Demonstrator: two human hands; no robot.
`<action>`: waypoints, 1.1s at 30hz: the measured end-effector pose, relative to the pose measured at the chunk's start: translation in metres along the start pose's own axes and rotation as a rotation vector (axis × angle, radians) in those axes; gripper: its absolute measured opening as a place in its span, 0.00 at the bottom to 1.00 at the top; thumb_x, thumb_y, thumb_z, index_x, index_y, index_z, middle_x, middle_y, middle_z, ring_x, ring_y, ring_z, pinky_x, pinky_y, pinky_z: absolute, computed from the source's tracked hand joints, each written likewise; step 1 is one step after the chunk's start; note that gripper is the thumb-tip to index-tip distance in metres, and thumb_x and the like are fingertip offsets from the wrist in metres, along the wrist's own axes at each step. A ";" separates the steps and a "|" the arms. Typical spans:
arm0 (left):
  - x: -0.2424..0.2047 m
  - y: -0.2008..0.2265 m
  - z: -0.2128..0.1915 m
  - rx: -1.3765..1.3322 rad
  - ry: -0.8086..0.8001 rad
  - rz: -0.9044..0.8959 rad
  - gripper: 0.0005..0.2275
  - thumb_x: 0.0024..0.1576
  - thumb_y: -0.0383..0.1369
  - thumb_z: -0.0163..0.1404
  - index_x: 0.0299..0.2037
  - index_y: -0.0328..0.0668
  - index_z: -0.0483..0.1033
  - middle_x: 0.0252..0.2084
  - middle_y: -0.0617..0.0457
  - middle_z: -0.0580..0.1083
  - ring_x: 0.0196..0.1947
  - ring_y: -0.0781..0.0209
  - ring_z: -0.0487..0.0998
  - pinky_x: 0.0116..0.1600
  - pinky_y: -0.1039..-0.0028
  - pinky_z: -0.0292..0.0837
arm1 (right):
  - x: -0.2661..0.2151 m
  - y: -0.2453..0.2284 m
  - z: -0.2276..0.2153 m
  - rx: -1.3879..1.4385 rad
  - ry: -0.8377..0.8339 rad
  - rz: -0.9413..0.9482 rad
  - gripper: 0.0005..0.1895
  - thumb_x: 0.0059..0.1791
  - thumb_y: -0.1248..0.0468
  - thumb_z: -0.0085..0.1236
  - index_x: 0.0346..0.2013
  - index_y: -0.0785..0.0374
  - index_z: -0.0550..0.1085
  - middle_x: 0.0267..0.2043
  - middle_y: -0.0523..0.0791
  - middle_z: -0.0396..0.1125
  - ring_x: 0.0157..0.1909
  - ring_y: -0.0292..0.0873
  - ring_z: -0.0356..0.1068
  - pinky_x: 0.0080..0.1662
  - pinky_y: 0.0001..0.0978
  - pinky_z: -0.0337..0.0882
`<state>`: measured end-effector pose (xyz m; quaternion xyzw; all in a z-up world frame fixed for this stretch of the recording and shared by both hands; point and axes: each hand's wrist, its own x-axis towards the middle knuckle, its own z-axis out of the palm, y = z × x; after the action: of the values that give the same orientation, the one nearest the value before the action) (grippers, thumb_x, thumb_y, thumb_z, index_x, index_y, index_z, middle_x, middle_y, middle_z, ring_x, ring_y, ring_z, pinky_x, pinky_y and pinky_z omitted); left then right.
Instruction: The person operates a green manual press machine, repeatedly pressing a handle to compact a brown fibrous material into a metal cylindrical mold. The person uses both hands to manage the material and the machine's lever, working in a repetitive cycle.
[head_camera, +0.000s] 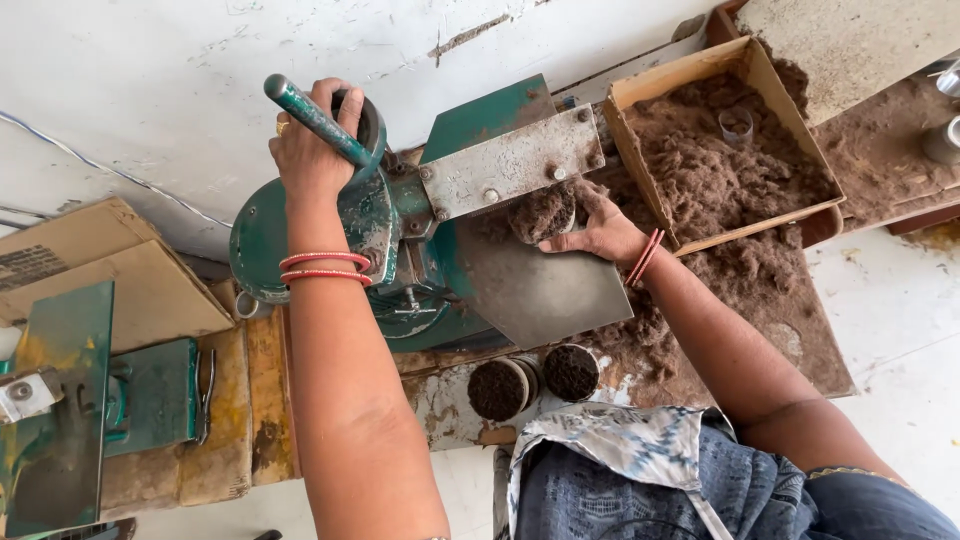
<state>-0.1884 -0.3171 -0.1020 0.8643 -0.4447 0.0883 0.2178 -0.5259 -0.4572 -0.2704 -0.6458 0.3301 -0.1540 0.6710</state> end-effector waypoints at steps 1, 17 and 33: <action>0.000 0.000 0.001 -0.002 0.000 0.002 0.20 0.65 0.59 0.39 0.54 0.59 0.72 0.56 0.51 0.76 0.58 0.38 0.71 0.55 0.37 0.61 | -0.002 -0.004 0.001 -0.001 0.003 0.000 0.69 0.29 0.55 0.80 0.75 0.66 0.46 0.78 0.52 0.40 0.76 0.48 0.48 0.70 0.44 0.58; 0.000 0.001 -0.001 0.021 0.021 -0.007 0.22 0.65 0.59 0.38 0.56 0.58 0.73 0.54 0.52 0.76 0.57 0.40 0.73 0.53 0.41 0.64 | 0.040 -0.003 -0.008 0.118 -0.176 -0.139 0.34 0.41 0.65 0.76 0.58 0.71 0.73 0.57 0.49 0.75 0.58 0.43 0.73 0.60 0.36 0.74; 0.000 -0.005 0.005 0.022 0.031 -0.030 0.24 0.64 0.62 0.37 0.55 0.58 0.74 0.54 0.48 0.76 0.56 0.39 0.72 0.54 0.42 0.65 | -0.047 -0.037 -0.023 -0.138 -0.259 -0.179 0.59 0.32 0.43 0.74 0.74 0.56 0.60 0.76 0.53 0.53 0.77 0.54 0.53 0.72 0.51 0.57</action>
<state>-0.1842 -0.3172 -0.1082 0.8718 -0.4271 0.1032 0.2165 -0.5672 -0.4496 -0.2216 -0.7315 0.1919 -0.1056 0.6457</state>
